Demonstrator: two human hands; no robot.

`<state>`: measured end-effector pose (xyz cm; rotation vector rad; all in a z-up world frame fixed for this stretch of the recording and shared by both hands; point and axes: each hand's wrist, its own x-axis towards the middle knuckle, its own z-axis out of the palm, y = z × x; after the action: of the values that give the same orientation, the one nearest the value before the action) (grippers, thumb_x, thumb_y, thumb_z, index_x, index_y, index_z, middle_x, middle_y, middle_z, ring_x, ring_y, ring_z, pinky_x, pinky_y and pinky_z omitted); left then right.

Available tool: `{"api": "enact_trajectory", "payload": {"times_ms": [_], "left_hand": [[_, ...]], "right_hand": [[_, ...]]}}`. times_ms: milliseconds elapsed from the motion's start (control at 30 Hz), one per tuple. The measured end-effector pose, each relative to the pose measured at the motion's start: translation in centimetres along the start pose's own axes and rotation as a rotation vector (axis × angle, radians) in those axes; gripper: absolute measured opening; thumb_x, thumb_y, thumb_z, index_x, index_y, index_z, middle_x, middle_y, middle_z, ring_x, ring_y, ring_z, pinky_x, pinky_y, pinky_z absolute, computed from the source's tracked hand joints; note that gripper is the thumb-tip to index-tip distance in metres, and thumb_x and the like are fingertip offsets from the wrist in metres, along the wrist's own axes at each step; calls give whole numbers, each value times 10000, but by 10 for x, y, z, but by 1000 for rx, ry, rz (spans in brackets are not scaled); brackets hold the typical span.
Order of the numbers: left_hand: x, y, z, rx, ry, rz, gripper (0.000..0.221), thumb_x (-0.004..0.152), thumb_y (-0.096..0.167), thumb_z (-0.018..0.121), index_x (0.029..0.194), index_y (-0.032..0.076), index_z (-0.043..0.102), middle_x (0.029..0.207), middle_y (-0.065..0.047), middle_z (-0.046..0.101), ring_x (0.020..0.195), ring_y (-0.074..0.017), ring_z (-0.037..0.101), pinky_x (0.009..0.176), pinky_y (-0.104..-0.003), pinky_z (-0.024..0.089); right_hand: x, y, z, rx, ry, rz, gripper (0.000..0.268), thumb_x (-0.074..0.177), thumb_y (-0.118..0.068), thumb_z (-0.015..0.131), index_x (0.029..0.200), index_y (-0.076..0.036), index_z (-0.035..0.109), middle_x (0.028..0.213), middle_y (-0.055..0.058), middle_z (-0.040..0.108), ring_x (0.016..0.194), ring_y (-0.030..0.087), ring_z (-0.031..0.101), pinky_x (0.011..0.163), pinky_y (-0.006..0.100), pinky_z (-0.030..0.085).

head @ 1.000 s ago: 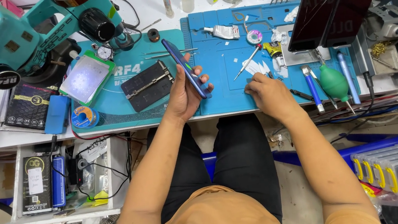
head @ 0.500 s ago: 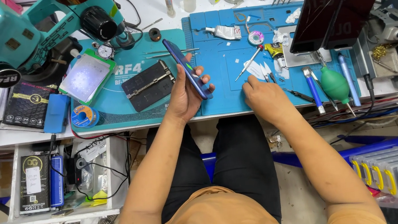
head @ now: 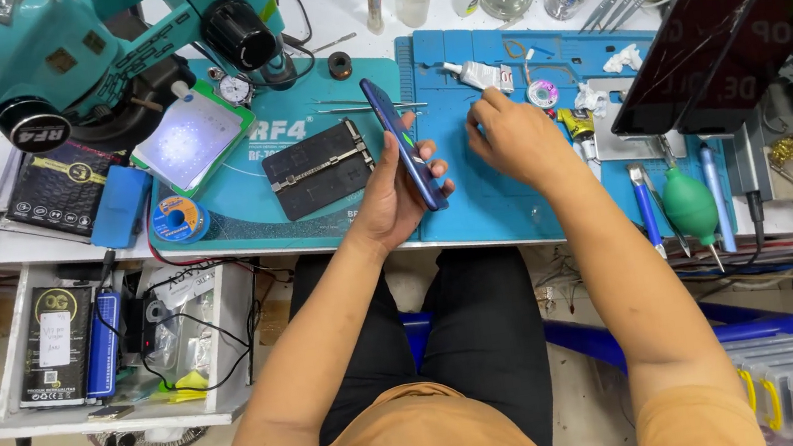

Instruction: Disassembling a mobile phone to access and manipulate internal components for repair

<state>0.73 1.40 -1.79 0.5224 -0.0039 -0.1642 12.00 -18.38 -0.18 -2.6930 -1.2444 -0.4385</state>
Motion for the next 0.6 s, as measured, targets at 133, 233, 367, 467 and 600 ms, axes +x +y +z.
{"api": "enact_trajectory", "payload": {"times_ms": [133,233,367,467,600], "left_hand": [[-1,1,0,-5,0,7,798,1001,596,536,1581,175,184,1048,-22,462,937,-171,588,892,-418,597],[2,-3,-6,-5,0,10,777,1004,592,544,1570,184,201,1039,-28,464,924,-174,593,874,-420,607],[3,-4,-8,-22,-8,6,770,1010,589,548,1589,206,216,1049,-42,477,926,-192,603,871,-442,611],[2,-3,-5,-17,-16,10,705,1010,584,552,1539,196,292,1051,-39,484,923,-185,604,862,-424,609],[1,-1,-1,31,-34,47,735,1029,537,549,1578,182,211,1046,-43,478,917,-177,602,847,-397,602]], "right_hand": [[48,16,29,-82,38,-31,155,993,-193,676,921,-85,592,909,60,517,577,391,691,516,482,566],[71,15,31,-111,42,-43,113,952,-125,719,913,-62,635,909,65,544,609,379,712,513,465,582],[80,12,29,-138,23,-18,81,934,-105,731,899,-63,670,915,51,582,640,353,736,539,446,601],[74,6,10,-84,63,15,29,946,-90,729,959,-68,715,918,48,603,665,343,743,559,435,607],[44,9,-3,446,321,92,240,995,64,575,1151,-5,744,985,130,630,811,375,701,663,436,581]]}}
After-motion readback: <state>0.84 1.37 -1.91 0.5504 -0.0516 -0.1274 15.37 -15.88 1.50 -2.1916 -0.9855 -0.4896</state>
